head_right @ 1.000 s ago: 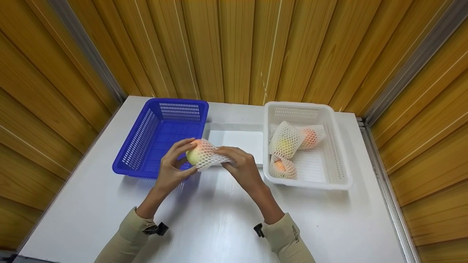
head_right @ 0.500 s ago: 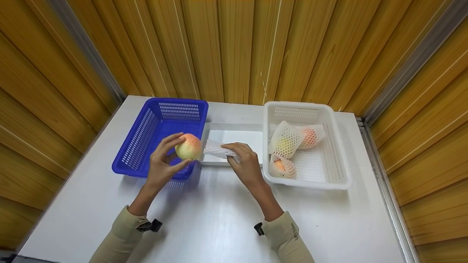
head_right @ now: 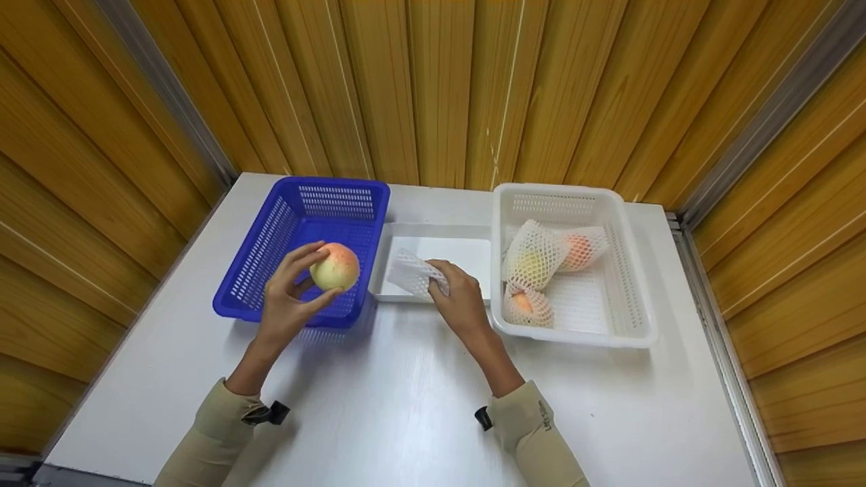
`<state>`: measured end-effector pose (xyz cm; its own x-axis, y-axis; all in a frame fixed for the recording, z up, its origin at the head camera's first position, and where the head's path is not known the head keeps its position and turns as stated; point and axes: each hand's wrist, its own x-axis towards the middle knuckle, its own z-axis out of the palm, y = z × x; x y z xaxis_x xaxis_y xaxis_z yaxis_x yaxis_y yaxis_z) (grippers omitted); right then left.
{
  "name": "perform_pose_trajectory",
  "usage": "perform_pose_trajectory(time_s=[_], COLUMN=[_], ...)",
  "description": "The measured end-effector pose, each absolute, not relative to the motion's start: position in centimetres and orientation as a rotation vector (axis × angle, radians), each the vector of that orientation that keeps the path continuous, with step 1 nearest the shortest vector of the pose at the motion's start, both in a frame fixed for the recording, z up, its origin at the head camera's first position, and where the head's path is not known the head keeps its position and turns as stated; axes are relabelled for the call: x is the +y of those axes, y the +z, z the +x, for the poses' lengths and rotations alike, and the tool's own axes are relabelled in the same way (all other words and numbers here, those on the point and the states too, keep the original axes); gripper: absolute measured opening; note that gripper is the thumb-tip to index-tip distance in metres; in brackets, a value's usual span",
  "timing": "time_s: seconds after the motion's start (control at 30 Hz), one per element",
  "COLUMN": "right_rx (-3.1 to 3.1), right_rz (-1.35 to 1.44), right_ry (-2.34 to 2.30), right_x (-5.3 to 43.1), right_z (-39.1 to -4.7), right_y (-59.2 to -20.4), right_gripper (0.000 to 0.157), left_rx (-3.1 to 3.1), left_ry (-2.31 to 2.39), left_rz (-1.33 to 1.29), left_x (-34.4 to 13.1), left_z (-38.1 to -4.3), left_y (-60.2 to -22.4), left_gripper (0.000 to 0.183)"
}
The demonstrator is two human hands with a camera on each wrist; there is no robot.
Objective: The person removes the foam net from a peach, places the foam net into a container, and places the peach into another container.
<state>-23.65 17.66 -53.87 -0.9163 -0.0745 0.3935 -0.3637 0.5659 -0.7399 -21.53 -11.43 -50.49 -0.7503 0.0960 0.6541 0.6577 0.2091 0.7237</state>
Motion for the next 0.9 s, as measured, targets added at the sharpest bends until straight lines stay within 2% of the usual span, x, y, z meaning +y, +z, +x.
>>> perform_pose_trajectory(time_s=[0.57,0.9], right_rx=[-2.527,-2.614], right_rz=[0.312,0.285], right_ry=[1.160,1.106], right_x=[17.0,16.8], right_z=[-26.4,-27.7], right_y=[-56.1,-56.8], right_gripper=[0.024,0.030], left_rx=[-2.071,-2.192], left_ry=[-1.485,-1.405], left_rz=[-0.649,-0.566], left_x=[-14.1,-15.9], left_z=[-22.5,-24.5], left_y=[-50.4,-50.9], left_gripper=[0.058,0.058])
